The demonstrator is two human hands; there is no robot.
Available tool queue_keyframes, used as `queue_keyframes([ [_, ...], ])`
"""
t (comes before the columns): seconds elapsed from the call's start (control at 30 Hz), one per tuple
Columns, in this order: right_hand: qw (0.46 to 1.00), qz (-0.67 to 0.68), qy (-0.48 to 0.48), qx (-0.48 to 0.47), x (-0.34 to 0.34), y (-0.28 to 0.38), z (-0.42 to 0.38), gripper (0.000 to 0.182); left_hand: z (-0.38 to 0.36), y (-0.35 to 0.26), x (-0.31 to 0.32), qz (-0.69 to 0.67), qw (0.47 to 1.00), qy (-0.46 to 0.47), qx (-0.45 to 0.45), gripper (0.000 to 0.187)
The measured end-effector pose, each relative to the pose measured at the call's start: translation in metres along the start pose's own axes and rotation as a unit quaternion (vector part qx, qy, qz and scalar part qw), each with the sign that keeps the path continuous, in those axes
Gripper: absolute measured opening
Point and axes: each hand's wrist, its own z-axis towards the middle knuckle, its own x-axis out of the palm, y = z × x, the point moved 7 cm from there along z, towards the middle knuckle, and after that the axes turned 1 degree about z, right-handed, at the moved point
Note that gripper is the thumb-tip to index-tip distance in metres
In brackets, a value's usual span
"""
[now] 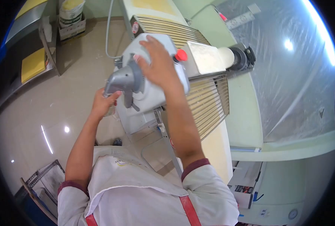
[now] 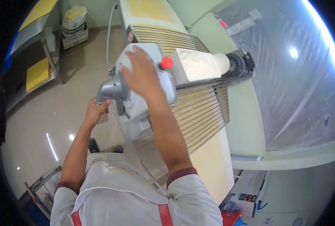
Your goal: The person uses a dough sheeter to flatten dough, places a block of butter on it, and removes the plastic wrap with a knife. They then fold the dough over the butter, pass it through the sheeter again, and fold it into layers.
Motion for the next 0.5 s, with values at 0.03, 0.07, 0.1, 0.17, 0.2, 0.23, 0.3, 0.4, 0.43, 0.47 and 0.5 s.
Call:
queue_keyframes([
  [0.03,1.0,0.011,-0.021,-0.006,-0.013,0.011,-0.02,0.045,-0.003,-0.004,0.0,-0.007,1.0,-0.011,0.005,0.033],
  [0.07,1.0,0.007,-0.028,0.003,-0.024,0.013,-0.037,0.045,-0.004,-0.005,0.0,-0.006,1.0,-0.015,0.004,0.033],
  [0.1,0.999,0.004,-0.035,0.012,-0.032,0.015,-0.054,0.045,-0.005,-0.006,0.001,-0.004,1.0,-0.021,0.001,0.033],
  [0.17,0.997,-0.018,-0.06,0.039,-0.044,0.015,-0.089,0.046,-0.005,-0.006,0.0,0.004,0.999,-0.034,0.001,0.035],
  [0.2,0.995,-0.038,-0.077,0.057,-0.046,0.012,-0.108,0.047,-0.005,-0.005,0.0,0.009,0.999,-0.043,0.004,0.035],
  [0.23,0.991,-0.057,-0.092,0.073,-0.047,0.006,-0.125,0.047,-0.004,-0.003,0.0,0.013,0.998,-0.053,0.007,0.036],
  [0.3,0.987,-0.033,-0.136,0.084,-0.044,-0.011,-0.147,0.049,-0.003,-0.001,-0.002,0.023,0.998,-0.066,0.0,0.037],
  [0.4,0.971,0.057,-0.216,0.089,-0.045,-0.029,-0.164,0.05,-0.004,0.001,-0.001,0.024,0.998,-0.06,0.005,0.037],
  [0.43,0.962,0.093,-0.238,0.096,-0.045,-0.034,-0.166,0.051,-0.003,-0.001,0.0,0.019,0.998,-0.056,0.014,0.037],
  [0.47,0.952,0.13,-0.259,0.101,-0.044,-0.038,-0.167,0.051,-0.002,-0.001,0.0,0.02,0.998,-0.057,0.013,0.037],
  [0.5,0.923,0.219,-0.289,0.129,-0.039,-0.046,-0.17,0.051,-0.002,0.0,0.0,0.021,0.998,-0.059,0.011,0.036],
])
